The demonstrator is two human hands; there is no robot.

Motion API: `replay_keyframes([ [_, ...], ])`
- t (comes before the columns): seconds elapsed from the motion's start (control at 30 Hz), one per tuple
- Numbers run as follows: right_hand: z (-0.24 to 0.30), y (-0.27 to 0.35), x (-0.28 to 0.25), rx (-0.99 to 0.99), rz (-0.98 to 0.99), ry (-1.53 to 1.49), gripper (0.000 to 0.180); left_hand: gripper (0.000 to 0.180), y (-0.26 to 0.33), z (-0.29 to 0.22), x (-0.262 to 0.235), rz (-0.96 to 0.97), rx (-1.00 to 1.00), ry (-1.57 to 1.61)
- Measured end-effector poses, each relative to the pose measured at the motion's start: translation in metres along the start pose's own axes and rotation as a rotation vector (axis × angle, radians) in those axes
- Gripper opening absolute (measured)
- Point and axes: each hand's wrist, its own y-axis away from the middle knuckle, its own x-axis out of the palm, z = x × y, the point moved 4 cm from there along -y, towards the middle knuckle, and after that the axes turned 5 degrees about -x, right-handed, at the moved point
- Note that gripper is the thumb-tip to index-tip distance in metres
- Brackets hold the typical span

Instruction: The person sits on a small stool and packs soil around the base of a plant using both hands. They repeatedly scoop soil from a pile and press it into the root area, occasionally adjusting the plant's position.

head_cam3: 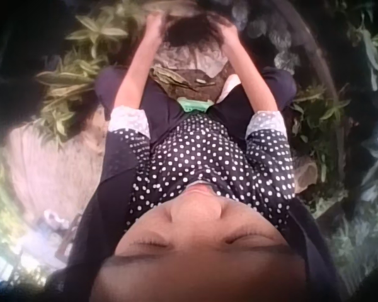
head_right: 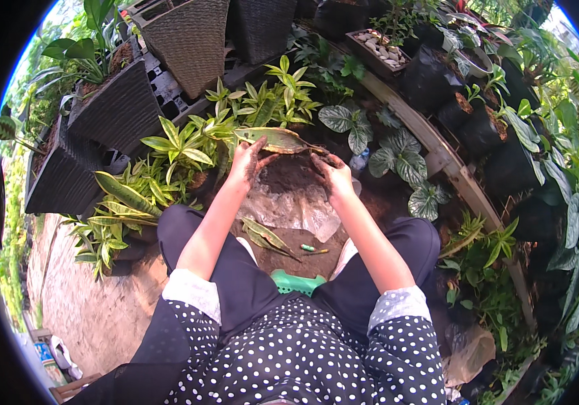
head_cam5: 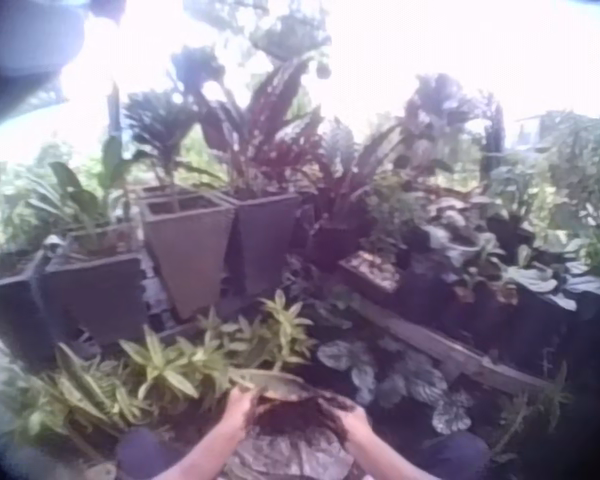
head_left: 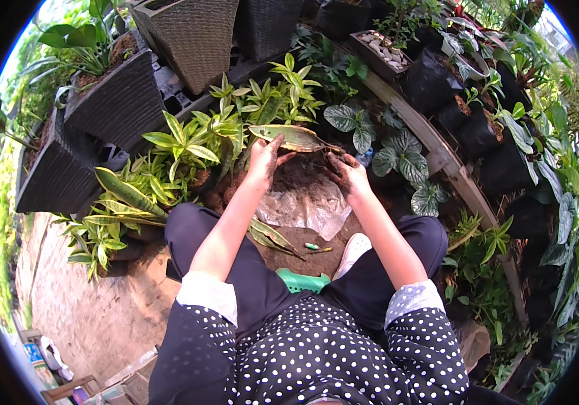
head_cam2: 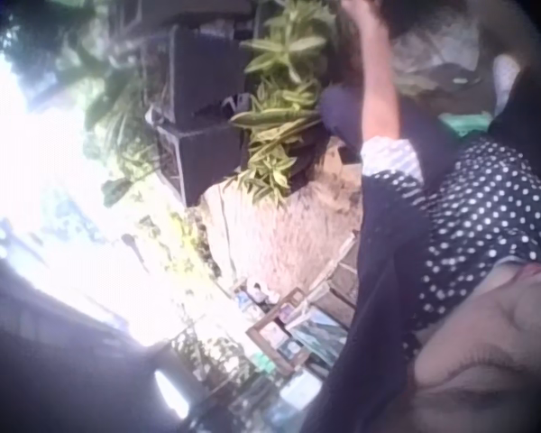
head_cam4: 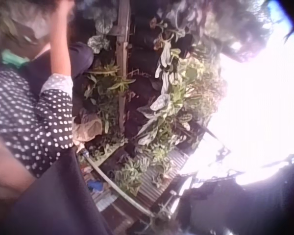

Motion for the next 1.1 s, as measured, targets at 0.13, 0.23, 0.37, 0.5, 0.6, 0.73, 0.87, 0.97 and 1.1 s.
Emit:
replay_keyframes([
  [0.13, -0.002, -0.006, -0.001, 0.022, -0.057, 0.05, 0.029, 0.021, -0.001, 0.0, 0.003, -0.006, 0.014, 0.015],
  [0.23, -0.011, -0.024, -0.012, -0.032, -0.04, 0.089, 0.025, 0.021, -0.002, -0.001, 0.011, -0.001, 0.0, 0.017],
  [0.37, -0.001, -0.015, 0.006, 0.002, 0.065, 0.021, 0.029, 0.02, -0.002, -0.004, 0.014, 0.018, -0.006, 0.015],
  [0.5, 0.006, -0.014, 0.012, 0.082, 0.19, -0.173, 0.038, 0.022, 0.003, -0.02, 0.02, 0.111, 0.0, -0.057],
  [0.6, 0.012, -0.014, 0.018, 0.202, 0.248, -0.308, 0.044, 0.025, 0.01, -0.037, 0.022, 0.129, 0.003, -0.119],
  [0.73, 0.02, -0.005, 0.023, 0.339, 0.21, -0.271, 0.039, 0.024, -0.001, -0.047, 0.007, 0.196, 0.01, -0.202],
  [0.87, 0.017, 0.005, 0.027, 0.253, 0.325, -0.013, 0.026, 0.029, 0.004, -0.054, 0.007, 0.263, 0.041, -0.463],
  [0.97, 0.005, 0.004, 0.026, 0.328, 0.273, 0.007, 0.03, 0.031, -0.003, -0.046, 0.005, 0.311, 0.178, -0.543],
  [1.1, -0.002, 0.005, 0.02, 0.411, 0.233, -0.049, 0.038, 0.03, -0.006, -0.04, 0.007, 0.219, 0.348, -0.737],
])
